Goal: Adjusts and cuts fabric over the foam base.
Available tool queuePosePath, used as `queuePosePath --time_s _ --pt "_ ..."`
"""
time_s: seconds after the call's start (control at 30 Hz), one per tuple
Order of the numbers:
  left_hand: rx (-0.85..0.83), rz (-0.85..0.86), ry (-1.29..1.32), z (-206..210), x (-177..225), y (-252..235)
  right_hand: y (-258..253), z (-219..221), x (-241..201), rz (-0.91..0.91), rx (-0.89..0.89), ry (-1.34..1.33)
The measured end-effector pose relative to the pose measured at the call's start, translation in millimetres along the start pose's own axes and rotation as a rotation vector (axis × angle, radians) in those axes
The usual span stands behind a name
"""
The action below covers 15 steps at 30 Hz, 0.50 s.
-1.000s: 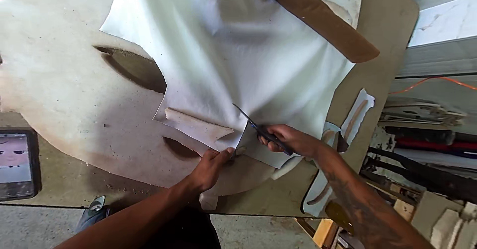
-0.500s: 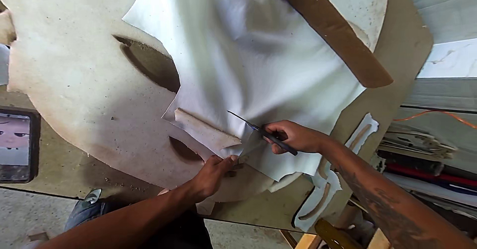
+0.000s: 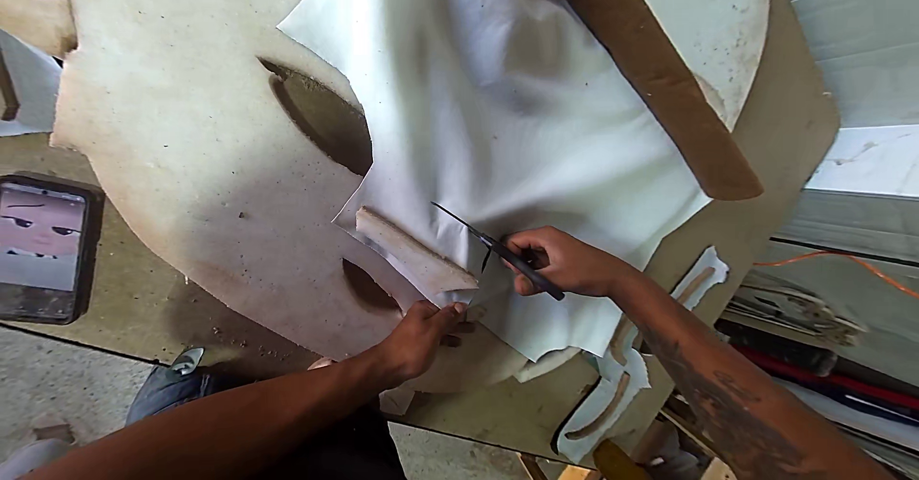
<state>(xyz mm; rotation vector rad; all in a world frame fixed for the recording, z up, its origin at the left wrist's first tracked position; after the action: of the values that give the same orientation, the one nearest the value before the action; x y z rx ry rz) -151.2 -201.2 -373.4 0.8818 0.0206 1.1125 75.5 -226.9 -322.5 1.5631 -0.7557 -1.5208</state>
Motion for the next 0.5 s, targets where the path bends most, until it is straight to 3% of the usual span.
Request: queuePosePath --time_s 0.17,0.5 --pt "0.019 -0.016 -0.009 -2 0 1 -6 1 -7 -0.017 0.066 0.011" --pt "0.004 -0.020 -0.023 -3 0 1 -32 8 -40 -0.081 0.016 0.105"
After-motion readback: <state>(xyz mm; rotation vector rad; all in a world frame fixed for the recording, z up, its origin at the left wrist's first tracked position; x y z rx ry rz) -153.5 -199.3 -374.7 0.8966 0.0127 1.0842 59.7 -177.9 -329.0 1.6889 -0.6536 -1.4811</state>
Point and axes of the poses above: each hand's wrist, its own y-axis away from the middle knuckle, its own z-axis out of the palm, x = y × z, the point moved 6 cm from there along -y, towards the middle knuckle, and after that the axes turned 10 degrees about -y, right-handed, at the moved point
